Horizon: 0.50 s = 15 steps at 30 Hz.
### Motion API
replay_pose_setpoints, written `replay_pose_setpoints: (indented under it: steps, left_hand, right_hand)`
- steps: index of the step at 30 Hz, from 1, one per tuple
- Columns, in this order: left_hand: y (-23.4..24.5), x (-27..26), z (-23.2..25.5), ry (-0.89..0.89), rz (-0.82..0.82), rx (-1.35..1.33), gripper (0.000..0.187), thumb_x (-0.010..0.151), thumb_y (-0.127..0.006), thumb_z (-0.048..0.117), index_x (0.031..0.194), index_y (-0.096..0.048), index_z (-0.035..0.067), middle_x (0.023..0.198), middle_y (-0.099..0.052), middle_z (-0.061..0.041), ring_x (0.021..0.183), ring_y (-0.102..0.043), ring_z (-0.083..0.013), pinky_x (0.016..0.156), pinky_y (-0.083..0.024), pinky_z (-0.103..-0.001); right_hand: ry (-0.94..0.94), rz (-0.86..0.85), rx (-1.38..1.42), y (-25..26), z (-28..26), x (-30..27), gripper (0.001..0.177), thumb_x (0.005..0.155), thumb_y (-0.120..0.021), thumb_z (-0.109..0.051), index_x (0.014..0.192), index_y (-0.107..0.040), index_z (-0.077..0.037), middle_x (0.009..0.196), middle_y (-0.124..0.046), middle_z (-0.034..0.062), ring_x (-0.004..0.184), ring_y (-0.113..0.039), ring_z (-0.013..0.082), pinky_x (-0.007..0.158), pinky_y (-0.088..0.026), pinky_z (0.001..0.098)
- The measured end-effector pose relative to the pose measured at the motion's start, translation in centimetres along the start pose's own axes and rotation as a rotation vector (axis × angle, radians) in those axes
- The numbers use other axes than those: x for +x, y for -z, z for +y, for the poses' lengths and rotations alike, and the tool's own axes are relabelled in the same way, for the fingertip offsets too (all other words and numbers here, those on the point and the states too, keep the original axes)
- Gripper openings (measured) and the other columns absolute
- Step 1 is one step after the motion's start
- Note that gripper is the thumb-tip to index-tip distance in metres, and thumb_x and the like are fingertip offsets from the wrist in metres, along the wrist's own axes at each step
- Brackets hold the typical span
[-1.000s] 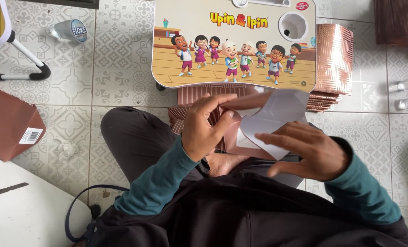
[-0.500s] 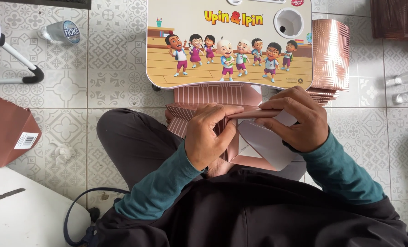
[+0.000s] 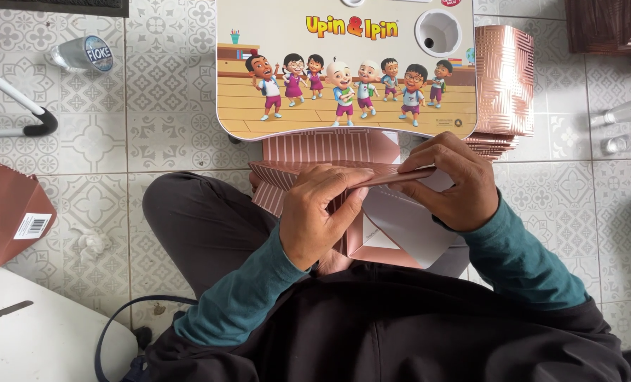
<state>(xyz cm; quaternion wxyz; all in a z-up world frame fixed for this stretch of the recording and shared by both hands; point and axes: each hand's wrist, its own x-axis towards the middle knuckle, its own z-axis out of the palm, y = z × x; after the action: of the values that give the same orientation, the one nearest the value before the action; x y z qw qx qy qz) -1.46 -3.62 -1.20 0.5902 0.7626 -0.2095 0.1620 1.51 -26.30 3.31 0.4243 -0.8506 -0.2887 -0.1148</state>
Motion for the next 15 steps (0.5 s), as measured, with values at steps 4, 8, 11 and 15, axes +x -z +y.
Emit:
replay_pose_setpoints:
  steps: [4, 8, 11, 15]
  left_hand:
    - [-0.11, -0.06, 0.0, -0.023, 0.01, 0.023, 0.013, 0.096, -0.07, 0.012, 0.107, -0.077, 0.012, 0.102, -0.078, -0.006, 0.095, -0.075, -0.0279, 0.093, -0.054, -0.039]
    - [-0.02, -0.13, -0.31, -0.035, 0.006, 0.028, 0.011, 0.096, -0.07, 0.012, 0.104, -0.078, 0.013, 0.099, -0.078, -0.006, 0.091, -0.075, -0.0277, 0.09, -0.056, -0.038]
    - [0.21, -0.1, -0.32, -0.057, -0.003, 0.038, 0.01, 0.096, -0.07, 0.011, 0.101, -0.078, 0.012, 0.097, -0.078, -0.006, 0.089, -0.076, -0.0284, 0.088, -0.057, -0.038]
    - [0.47, -0.04, -0.04, -0.07, 0.001, 0.047, 0.008, 0.095, -0.07, 0.008, 0.096, -0.078, 0.009, 0.092, -0.078, -0.008, 0.087, -0.076, -0.0305, 0.087, -0.057, -0.04]
  right_hand:
    - [-0.015, -0.013, 0.021, 0.25, -0.19, -0.02, 0.021, 0.079, -0.091, -0.006, 0.093, -0.075, -0.002, 0.086, -0.069, 0.018, 0.075, -0.065, 0.0311, 0.067, -0.053, 0.0394]
    - [-0.026, -0.028, 0.042, 0.32, -0.2, 0.15, 0.018, 0.08, -0.09, -0.006, 0.089, -0.075, -0.003, 0.085, -0.07, 0.0163, 0.075, -0.065, 0.03, 0.067, -0.053, 0.0381]
    - [-0.033, -0.036, 0.079, 0.3, 0.26, -0.05, 0.015, 0.08, -0.089, -0.005, 0.085, -0.075, -0.003, 0.081, -0.07, 0.0158, 0.074, -0.065, 0.0292, 0.067, -0.053, 0.0372]
    - [0.021, -0.054, 0.07, 0.16, 0.36, 0.14, 0.015, 0.083, -0.088, -0.008, 0.086, -0.074, -0.003, 0.08, -0.069, 0.0139, 0.071, -0.064, 0.0289, 0.065, -0.052, 0.0375]
